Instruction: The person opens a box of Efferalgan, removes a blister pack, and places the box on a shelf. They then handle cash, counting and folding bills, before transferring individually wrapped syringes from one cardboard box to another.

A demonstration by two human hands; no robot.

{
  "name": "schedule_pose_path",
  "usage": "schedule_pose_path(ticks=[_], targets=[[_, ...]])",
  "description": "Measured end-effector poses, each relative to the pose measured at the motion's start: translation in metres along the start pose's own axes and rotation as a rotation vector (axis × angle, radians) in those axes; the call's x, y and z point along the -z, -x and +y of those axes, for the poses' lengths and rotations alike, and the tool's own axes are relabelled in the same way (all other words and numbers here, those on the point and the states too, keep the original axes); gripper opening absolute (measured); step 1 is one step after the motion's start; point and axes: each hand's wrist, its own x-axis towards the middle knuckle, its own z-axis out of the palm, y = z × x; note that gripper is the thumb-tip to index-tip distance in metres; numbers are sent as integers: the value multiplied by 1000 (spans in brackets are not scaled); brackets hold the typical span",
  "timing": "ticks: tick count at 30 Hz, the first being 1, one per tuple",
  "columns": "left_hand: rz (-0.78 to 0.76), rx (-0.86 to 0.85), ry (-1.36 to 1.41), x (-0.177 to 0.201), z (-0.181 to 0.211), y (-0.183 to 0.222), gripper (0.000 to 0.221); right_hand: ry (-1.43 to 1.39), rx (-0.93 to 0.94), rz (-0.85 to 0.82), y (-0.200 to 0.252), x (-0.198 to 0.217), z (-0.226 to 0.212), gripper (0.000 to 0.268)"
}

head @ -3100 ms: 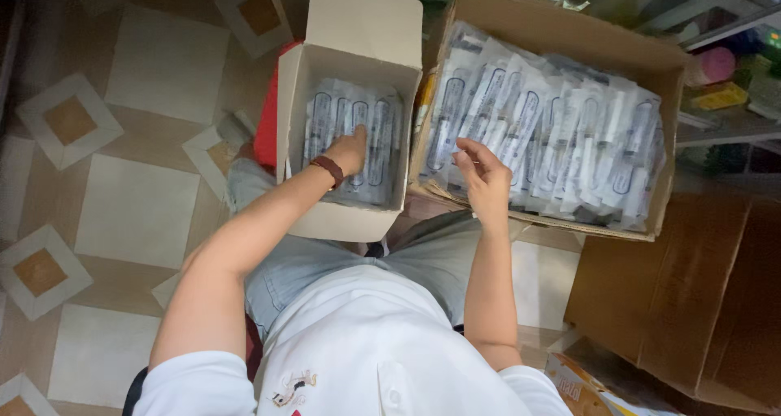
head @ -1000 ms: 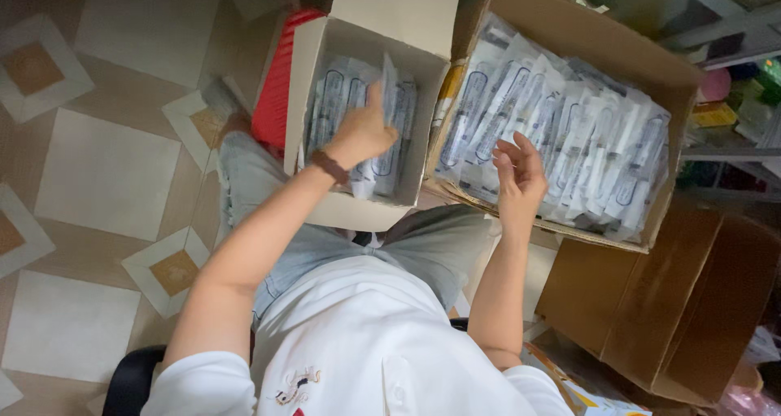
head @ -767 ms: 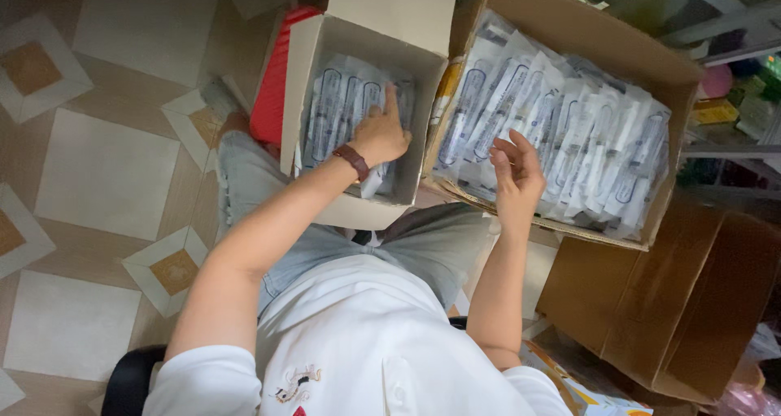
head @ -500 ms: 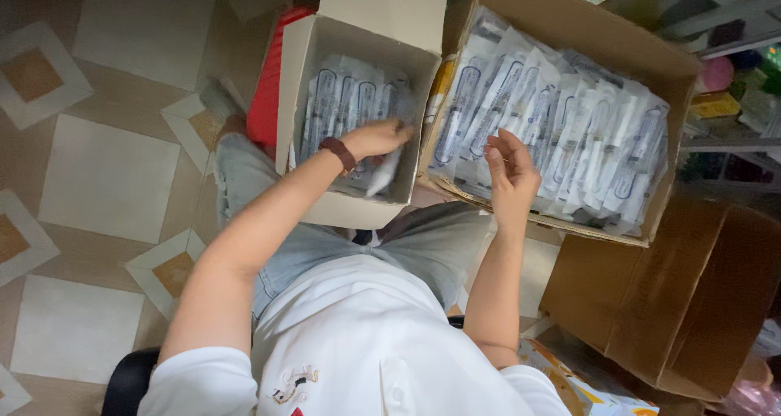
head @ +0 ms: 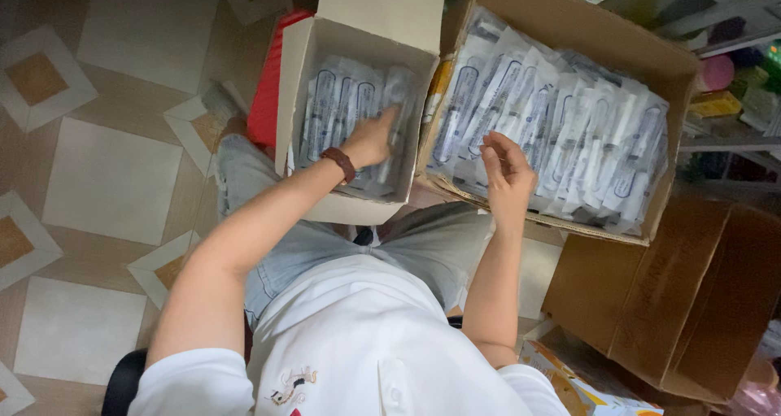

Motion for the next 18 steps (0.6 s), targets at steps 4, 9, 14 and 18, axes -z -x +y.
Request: schedule_pose_path(ticks=[4, 9, 14, 18], targets=[[-37, -43, -285, -9, 2, 5, 91, 13, 26, -21, -1, 1, 3, 29], [38, -30, -442, -29, -18, -15, 71, -4, 48, -35, -3, 5, 16, 29], [257, -26, -836, -51, -27, -32, 58, 33, 89, -54, -5, 6, 23, 28], [96, 20, -727, -34, -9, -21, 75, 112, 85, -23, -3, 6, 15, 29]])
